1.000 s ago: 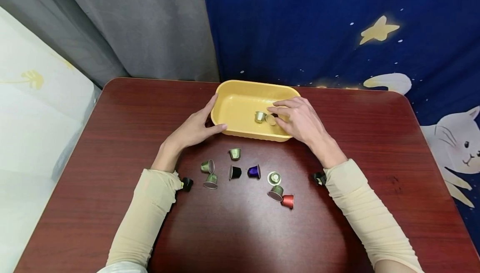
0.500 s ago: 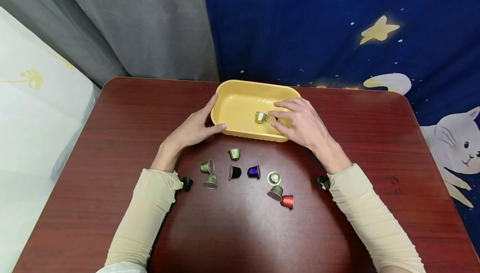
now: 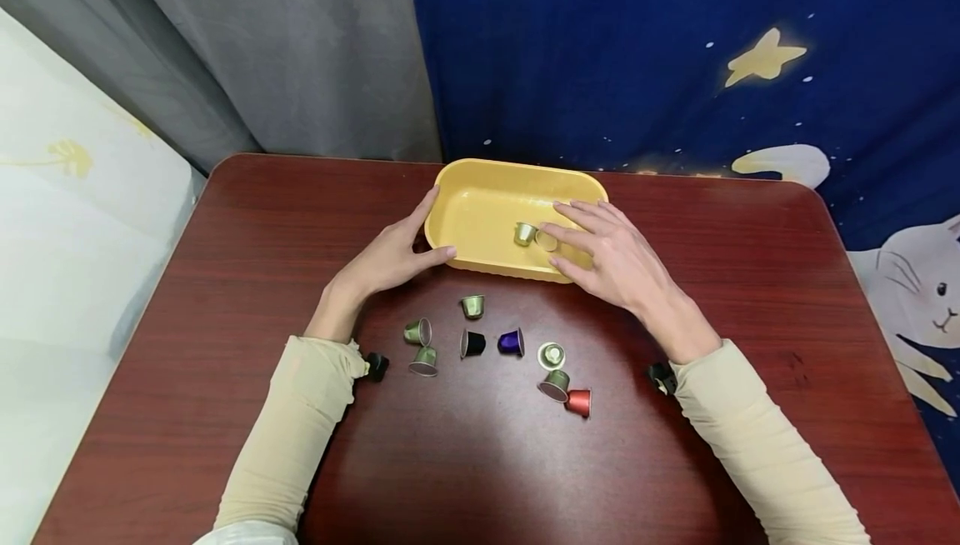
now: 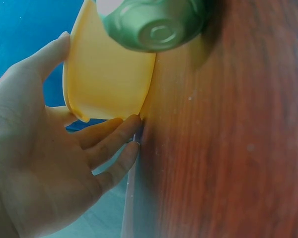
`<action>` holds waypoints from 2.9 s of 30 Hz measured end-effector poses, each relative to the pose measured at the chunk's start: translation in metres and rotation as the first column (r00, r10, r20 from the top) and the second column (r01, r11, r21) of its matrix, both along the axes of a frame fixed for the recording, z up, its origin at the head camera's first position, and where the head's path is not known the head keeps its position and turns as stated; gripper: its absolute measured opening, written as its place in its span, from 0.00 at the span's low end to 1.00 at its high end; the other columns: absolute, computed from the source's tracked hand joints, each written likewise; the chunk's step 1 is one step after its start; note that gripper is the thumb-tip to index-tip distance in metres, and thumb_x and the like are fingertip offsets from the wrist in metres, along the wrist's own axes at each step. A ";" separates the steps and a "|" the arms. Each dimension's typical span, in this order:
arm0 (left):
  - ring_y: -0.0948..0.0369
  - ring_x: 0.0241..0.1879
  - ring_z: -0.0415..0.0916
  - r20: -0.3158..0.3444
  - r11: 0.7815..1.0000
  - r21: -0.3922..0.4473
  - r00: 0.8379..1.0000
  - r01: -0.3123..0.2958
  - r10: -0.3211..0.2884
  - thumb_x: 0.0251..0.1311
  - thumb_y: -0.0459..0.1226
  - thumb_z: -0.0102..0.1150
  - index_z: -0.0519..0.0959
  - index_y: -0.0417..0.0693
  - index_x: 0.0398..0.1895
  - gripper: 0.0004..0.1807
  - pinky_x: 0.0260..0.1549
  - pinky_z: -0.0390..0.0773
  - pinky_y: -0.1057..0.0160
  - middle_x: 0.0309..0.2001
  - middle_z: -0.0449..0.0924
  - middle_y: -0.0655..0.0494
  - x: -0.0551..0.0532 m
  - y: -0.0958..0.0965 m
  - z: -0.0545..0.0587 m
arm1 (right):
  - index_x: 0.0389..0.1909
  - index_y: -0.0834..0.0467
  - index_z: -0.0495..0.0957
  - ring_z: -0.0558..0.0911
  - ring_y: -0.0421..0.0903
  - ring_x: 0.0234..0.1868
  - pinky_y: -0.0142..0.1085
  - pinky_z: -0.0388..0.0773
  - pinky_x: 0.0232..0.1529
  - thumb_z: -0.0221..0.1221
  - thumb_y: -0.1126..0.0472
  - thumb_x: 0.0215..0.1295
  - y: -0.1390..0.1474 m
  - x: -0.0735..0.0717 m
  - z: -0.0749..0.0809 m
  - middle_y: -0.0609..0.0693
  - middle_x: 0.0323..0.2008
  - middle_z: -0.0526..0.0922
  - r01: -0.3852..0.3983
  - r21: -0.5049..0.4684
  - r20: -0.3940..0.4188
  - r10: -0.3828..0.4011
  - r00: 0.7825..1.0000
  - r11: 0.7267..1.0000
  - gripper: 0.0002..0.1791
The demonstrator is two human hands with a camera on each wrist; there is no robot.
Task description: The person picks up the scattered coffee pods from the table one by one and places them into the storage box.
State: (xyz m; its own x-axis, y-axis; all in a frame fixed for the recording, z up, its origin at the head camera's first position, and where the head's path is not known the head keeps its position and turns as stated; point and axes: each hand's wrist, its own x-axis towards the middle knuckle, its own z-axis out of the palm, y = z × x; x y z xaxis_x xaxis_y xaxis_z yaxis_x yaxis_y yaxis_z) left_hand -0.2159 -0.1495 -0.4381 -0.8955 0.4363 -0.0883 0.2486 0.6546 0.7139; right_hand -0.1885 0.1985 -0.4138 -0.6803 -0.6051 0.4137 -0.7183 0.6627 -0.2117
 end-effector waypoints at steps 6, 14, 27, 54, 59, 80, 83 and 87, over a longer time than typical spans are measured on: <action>0.57 0.73 0.55 0.000 1.000 -0.007 1.000 0.003 -0.003 0.60 0.65 0.57 0.33 0.73 0.79 0.53 0.69 0.59 0.50 0.77 0.50 0.55 0.000 0.000 0.000 | 0.62 0.51 0.80 0.69 0.59 0.69 0.56 0.58 0.69 0.65 0.49 0.63 0.005 0.010 0.001 0.56 0.66 0.74 -0.010 0.010 0.022 0.010 1.000 1.000 0.26; 0.57 0.73 0.54 -0.001 1.000 0.002 1.000 0.002 -0.002 0.61 0.64 0.58 0.33 0.75 0.79 0.53 0.69 0.59 0.50 0.78 0.50 0.56 0.001 0.001 0.001 | 0.65 0.51 0.77 0.67 0.59 0.70 0.55 0.57 0.70 0.67 0.50 0.61 0.009 0.020 -0.001 0.56 0.66 0.74 -0.017 0.017 0.047 0.016 0.999 1.000 0.30; 0.57 0.73 0.55 0.002 1.000 0.013 1.000 0.002 -0.002 0.60 0.64 0.58 0.34 0.75 0.79 0.53 0.68 0.60 0.50 0.77 0.52 0.54 0.002 0.001 0.000 | 0.68 0.48 0.73 0.66 0.56 0.71 0.53 0.58 0.70 0.66 0.49 0.61 0.010 0.036 0.002 0.55 0.67 0.72 -0.052 0.012 0.011 0.052 0.999 0.999 0.33; 0.57 0.73 0.54 -0.004 1.000 0.009 1.000 0.004 -0.004 0.60 0.65 0.57 0.33 0.74 0.79 0.53 0.69 0.59 0.50 0.77 0.51 0.54 0.002 0.000 0.001 | 0.70 0.45 0.72 0.71 0.50 0.67 0.48 0.65 0.65 0.65 0.51 0.62 0.023 0.074 0.000 0.50 0.69 0.70 -0.095 0.020 0.027 0.094 0.995 0.995 0.33; 0.57 0.73 0.54 -0.003 1.000 0.008 1.000 0.005 -0.005 0.60 0.64 0.58 0.33 0.75 0.79 0.54 0.69 0.59 0.50 0.77 0.51 0.54 0.002 0.001 0.001 | 0.70 0.44 0.71 0.71 0.50 0.66 0.46 0.65 0.65 0.63 0.48 0.65 0.023 0.081 -0.002 0.52 0.69 0.71 -0.104 0.013 0.025 0.104 0.994 0.995 0.32; 0.57 0.73 0.55 -0.004 1.000 0.014 1.000 0.010 -0.009 0.61 0.63 0.58 0.33 0.73 0.79 0.54 0.68 0.59 0.50 0.77 0.51 0.54 0.003 0.000 0.002 | 0.71 0.43 0.69 0.72 0.45 0.66 0.42 0.66 0.64 0.63 0.43 0.64 0.030 0.108 -0.008 0.44 0.74 0.63 -0.087 0.095 0.132 0.074 0.988 0.992 0.34; 0.57 0.73 0.55 -0.001 1.000 0.016 1.000 0.011 -0.011 0.61 0.63 0.58 0.33 0.74 0.79 0.53 0.69 0.59 0.50 0.77 0.50 0.55 0.003 0.001 0.002 | 0.70 0.46 0.71 0.72 0.46 0.66 0.42 0.65 0.63 0.63 0.41 0.63 0.031 0.112 -0.010 0.45 0.74 0.62 -0.111 0.104 0.141 0.096 0.985 0.988 0.35; 0.57 0.73 0.55 0.002 1.000 0.015 1.000 0.009 -0.009 0.61 0.64 0.57 0.32 0.75 0.79 0.53 0.69 0.59 0.50 0.78 0.50 0.55 0.003 0.001 0.002 | 0.70 0.47 0.71 0.73 0.46 0.65 0.41 0.64 0.64 0.64 0.39 0.62 0.032 0.117 -0.012 0.45 0.74 0.61 -0.122 0.103 0.143 0.107 0.984 0.987 0.37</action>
State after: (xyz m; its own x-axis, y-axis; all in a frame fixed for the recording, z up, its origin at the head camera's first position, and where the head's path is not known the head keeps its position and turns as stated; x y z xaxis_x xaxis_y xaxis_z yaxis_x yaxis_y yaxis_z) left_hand -0.2129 -0.1487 -0.4366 -0.8915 0.4453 -0.0836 0.2524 0.6414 0.7245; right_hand -0.0714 0.2306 -0.4253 -0.6495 -0.7190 0.2474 -0.7599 0.6027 -0.2434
